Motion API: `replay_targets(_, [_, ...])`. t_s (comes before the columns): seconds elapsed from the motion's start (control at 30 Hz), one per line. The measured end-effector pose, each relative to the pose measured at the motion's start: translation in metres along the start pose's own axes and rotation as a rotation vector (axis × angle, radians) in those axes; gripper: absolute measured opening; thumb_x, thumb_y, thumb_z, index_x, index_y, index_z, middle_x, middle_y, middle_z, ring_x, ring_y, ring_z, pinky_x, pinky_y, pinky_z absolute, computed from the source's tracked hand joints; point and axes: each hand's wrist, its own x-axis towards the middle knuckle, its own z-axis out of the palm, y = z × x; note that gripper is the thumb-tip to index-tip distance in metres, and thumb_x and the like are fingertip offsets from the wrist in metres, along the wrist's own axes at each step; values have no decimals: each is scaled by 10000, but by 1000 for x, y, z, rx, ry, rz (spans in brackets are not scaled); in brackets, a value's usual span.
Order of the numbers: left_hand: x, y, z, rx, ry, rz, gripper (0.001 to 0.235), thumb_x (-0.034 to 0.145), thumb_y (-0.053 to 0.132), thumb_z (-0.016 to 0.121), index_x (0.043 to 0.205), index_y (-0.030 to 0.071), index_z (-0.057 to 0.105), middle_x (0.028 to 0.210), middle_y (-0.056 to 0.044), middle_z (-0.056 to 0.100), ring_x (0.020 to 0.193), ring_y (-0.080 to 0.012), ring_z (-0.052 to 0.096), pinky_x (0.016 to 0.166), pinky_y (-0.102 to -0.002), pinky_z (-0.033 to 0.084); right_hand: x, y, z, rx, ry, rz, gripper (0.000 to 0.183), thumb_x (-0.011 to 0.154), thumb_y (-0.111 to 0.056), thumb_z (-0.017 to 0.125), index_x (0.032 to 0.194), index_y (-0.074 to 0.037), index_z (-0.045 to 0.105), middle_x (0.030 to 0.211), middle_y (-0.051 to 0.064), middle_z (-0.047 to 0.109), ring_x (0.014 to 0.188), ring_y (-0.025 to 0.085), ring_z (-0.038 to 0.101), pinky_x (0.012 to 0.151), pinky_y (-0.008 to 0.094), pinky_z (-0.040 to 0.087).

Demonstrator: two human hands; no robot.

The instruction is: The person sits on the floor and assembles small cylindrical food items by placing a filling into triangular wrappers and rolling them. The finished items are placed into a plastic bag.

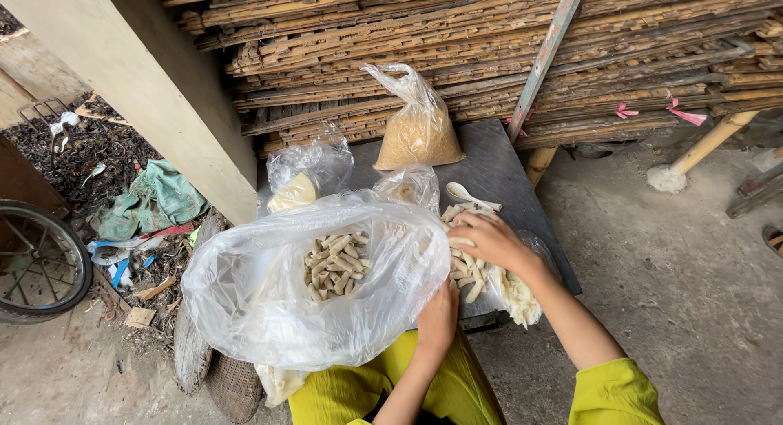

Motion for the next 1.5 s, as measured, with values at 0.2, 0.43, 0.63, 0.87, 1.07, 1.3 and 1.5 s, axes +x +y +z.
replay_targets(0.2, [0,11,-22,-392,-206,-424,268,1082,254,538,1146,9,625,884,-154,671,799,-305,659,784,-418,556,11,32,-16,534,223,0,294,882,-120,769,1168,-52,749,1275,82,675,1207,227,634,1038,365,495])
replay_targets(0.43, [-26,43,-161,-1078,-395,-362,398,1090,221,367,1334,74,644,923,4,608,746,-91,574,640,-247,495,-16,-19,-61,780,433,-63,308,902,-91,732,1196,-2,714,1305,97,671,1219,220,637,1048,351,509])
replay_targets(0.63, [52,-40,-202,-639,133,-425,511,1052,166,484,1538,49,374,1422,-171,538,1197,-238,625,988,-346,549,-20,-114,-70,666,301,-393,248,921,-119,755,1168,-95,761,1311,89,723,1275,238,655,1161,387,515])
replay_targets(0.87, [55,-87,-189,-681,213,-513,528,1047,193,479,1543,42,377,1519,-196,495,1330,-270,557,1042,-382,491,53,-202,-14,528,0,-230,528,857,-119,754,1364,-101,603,1479,166,488,1259,317,569,1035,387,468])
replay_targets(1.07, [59,-66,-175,-393,263,-314,465,1041,175,536,1467,1,466,1475,-208,520,1316,-336,549,1073,-402,446,42,-177,-12,544,37,-245,588,985,18,495,1537,-182,529,1556,164,483,1410,323,496,1148,386,423])
replay_targets(1.3, [32,32,-150,-328,154,35,295,907,38,654,1202,46,641,1230,-165,661,1216,-335,617,1069,-438,484,-51,-94,-41,654,562,-32,236,1018,-67,584,1201,-66,732,1247,88,742,1167,211,700,1056,330,561])
replay_targets(1.5, [73,53,-59,-12,-354,353,928,824,397,803,1581,133,336,1566,-300,331,1459,-526,359,1147,-535,396,-118,-37,-26,568,660,273,270,990,-74,593,1238,-46,694,1190,95,725,998,183,701,865,309,563])
